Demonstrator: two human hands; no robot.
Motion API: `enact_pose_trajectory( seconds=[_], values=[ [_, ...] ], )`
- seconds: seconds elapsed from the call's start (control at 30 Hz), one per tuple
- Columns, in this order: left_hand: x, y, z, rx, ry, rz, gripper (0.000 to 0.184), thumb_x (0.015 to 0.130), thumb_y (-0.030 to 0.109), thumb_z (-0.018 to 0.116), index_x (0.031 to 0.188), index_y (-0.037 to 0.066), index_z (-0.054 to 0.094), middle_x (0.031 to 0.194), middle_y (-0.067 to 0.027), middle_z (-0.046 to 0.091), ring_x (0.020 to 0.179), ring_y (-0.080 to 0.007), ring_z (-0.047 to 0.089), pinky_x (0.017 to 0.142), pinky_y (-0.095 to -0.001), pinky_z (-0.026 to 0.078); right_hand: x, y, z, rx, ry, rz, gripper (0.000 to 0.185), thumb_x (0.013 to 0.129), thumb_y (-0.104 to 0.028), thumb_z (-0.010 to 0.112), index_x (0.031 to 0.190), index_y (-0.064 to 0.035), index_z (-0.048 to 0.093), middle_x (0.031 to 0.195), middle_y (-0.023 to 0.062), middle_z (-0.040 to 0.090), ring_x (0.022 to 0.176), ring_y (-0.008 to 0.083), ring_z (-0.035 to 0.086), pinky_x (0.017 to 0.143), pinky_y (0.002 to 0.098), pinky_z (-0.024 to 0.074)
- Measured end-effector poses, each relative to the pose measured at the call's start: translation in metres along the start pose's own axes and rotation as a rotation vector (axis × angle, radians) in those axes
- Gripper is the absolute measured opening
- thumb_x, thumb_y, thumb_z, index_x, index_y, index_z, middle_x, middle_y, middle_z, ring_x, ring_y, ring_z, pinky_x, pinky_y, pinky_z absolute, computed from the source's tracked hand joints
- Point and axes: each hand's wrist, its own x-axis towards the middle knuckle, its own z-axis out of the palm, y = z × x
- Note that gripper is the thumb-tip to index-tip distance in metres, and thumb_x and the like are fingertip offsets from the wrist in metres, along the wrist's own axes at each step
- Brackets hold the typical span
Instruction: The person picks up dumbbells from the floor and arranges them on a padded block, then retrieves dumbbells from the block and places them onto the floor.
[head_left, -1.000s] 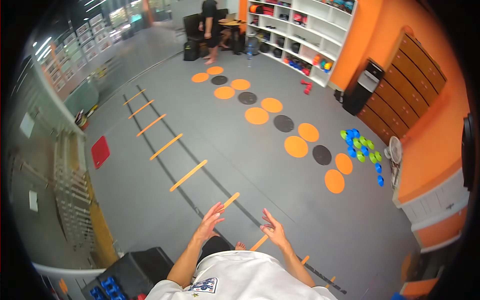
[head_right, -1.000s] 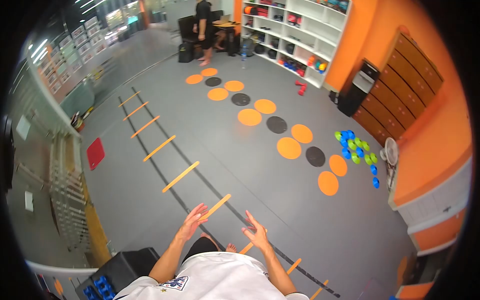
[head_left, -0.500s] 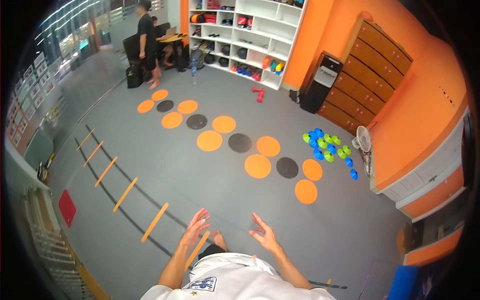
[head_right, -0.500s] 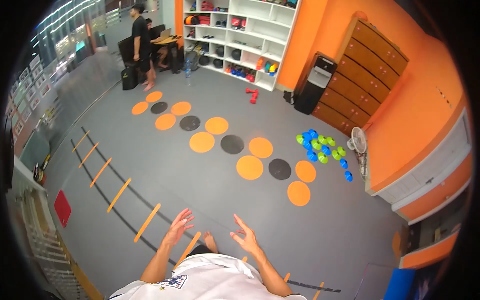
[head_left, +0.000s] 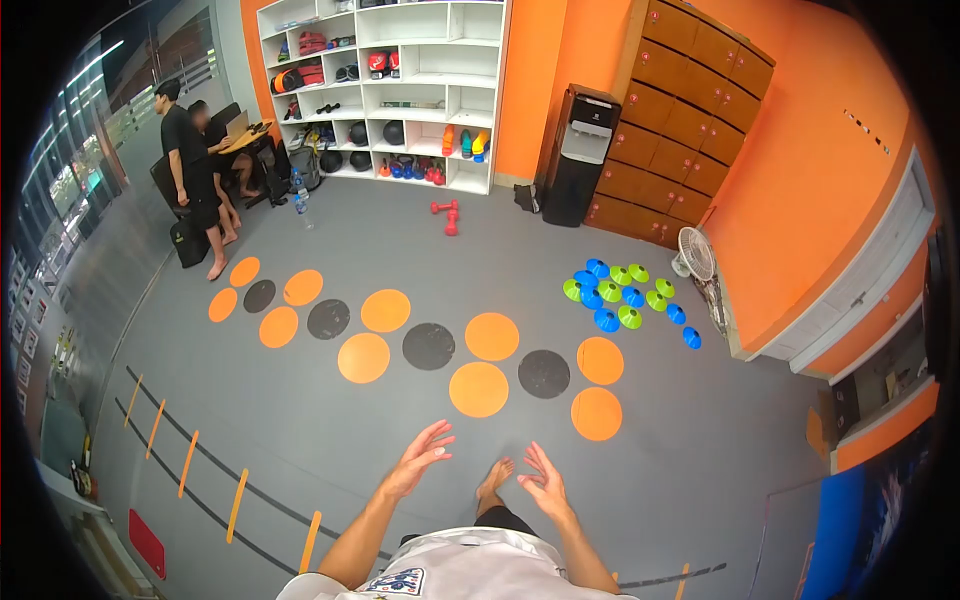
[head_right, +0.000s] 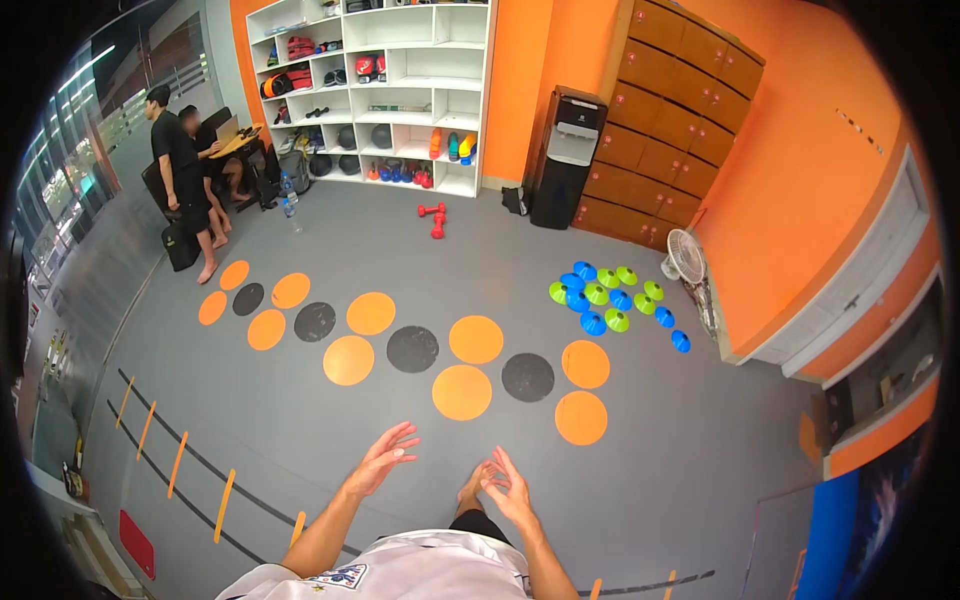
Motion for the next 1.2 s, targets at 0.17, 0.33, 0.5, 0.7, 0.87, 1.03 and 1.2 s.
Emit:
enact_pose_trajectory(
  seconds=[0.17, 0.33, 0.5, 0.7, 0.87, 1.03, 1.2],
  values=[
    [0.107, 0.022, -0.003, -0.05, 0.115, 0.012, 0.071, 0.095, 0.026, 0.06, 0.154, 0.005, 0.026, 0.156, -0.0176, 0.03, 0.141, -0.0303, 0.038, 0.11, -0.0444, 0.038, 0.118, -0.035, -0.057, -0.103, -0.075, -0.073, 0.08, 0.086, -0.003, 0.069, 0.155, -0.0087, 0.028, 0.152, 0.0197, 0.04, 0.136, 0.0294, 0.046, 0.099, 0.039, 0.05],
    [0.215, 0.049, 0.005, -0.086, 0.116, 0.052, 0.07, 0.096, 0.025, 0.059, 0.154, 0.006, 0.026, 0.156, -0.0176, 0.03, 0.14, -0.0302, 0.038, 0.109, -0.0441, 0.039, 0.236, -0.066, -0.103, -0.11, -0.086, -0.148, 0.079, 0.086, -0.001, 0.068, 0.154, -0.0083, 0.029, 0.152, 0.018, 0.042, 0.136, 0.0283, 0.047, 0.1, 0.0386, 0.0494],
    [0.315, 0.056, -0.007, -0.128, 0.134, 0.056, 0.07, 0.096, 0.025, 0.059, 0.154, 0.006, 0.026, 0.155, -0.018, 0.031, 0.14, -0.0298, 0.039, 0.109, -0.0431, 0.039, 0.338, -0.067, -0.129, -0.006, -0.087, -0.147, 0.076, 0.086, -0.002, 0.068, 0.153, -0.0078, 0.032, 0.15, 0.0189, 0.045, 0.134, 0.0287, 0.05, 0.098, 0.0383, 0.0504],
    [0.462, 0.071, -0.048, -0.141, 0.122, 0.041, 0.067, 0.097, 0.024, 0.058, 0.153, 0.006, 0.028, 0.153, -0.0171, 0.035, 0.139, -0.0296, 0.041, 0.108, -0.0428, 0.041, 0.482, -0.074, -0.157, -0.004, -0.098, -0.095, 0.074, 0.089, 0.001, 0.064, 0.154, -0.0059, 0.029, 0.149, 0.0195, 0.044, 0.134, 0.0283, 0.049, 0.099, 0.0377, 0.0494],
    [0.597, 0.112, -0.078, -0.183, 0.094, 0.003, 0.06, 0.099, 0.023, 0.056, 0.151, 0.006, 0.031, 0.15, -0.0173, 0.039, 0.137, -0.0293, 0.043, 0.107, -0.0431, 0.042, 0.605, -0.096, -0.178, -0.068, -0.037, -0.103, 0.073, 0.087, -0.002, 0.067, 0.152, -0.0082, 0.035, 0.145, 0.0193, 0.05, 0.128, 0.0278, 0.055, 0.094, 0.036, 0.0527],
    [0.725, 0.159, -0.084, -0.089, -0.015, -0.077, 0.062, 0.098, 0.027, 0.057, 0.151, 0.007, 0.032, 0.15, -0.0177, 0.04, 0.135, -0.031, 0.046, 0.108, -0.0445, 0.04, 0.703, -0.116, -0.213, -0.096, 0.042, -0.107, 0.071, 0.087, -0.002, 0.067, 0.151, -0.0094, 0.037, 0.142, 0.02, 0.052, 0.126, 0.0269, 0.057, 0.093, 0.0352, 0.0532],
    [0.837, 0.178, -0.083, -0.078, -0.105, -0.117, 0.061, 0.098, 0.026, 0.057, 0.151, 0.007, 0.032, 0.15, -0.0178, 0.041, 0.135, -0.0318, 0.046, 0.108, -0.0446, 0.041, 0.782, -0.101, -0.259, -0.082, 0.148, -0.026, 0.069, 0.086, -0.001, 0.066, 0.15, -0.0109, 0.04, 0.139, 0.0182, 0.055, 0.121, 0.0246, 0.06, 0.092, 0.0338, 0.0535]
  ],
)
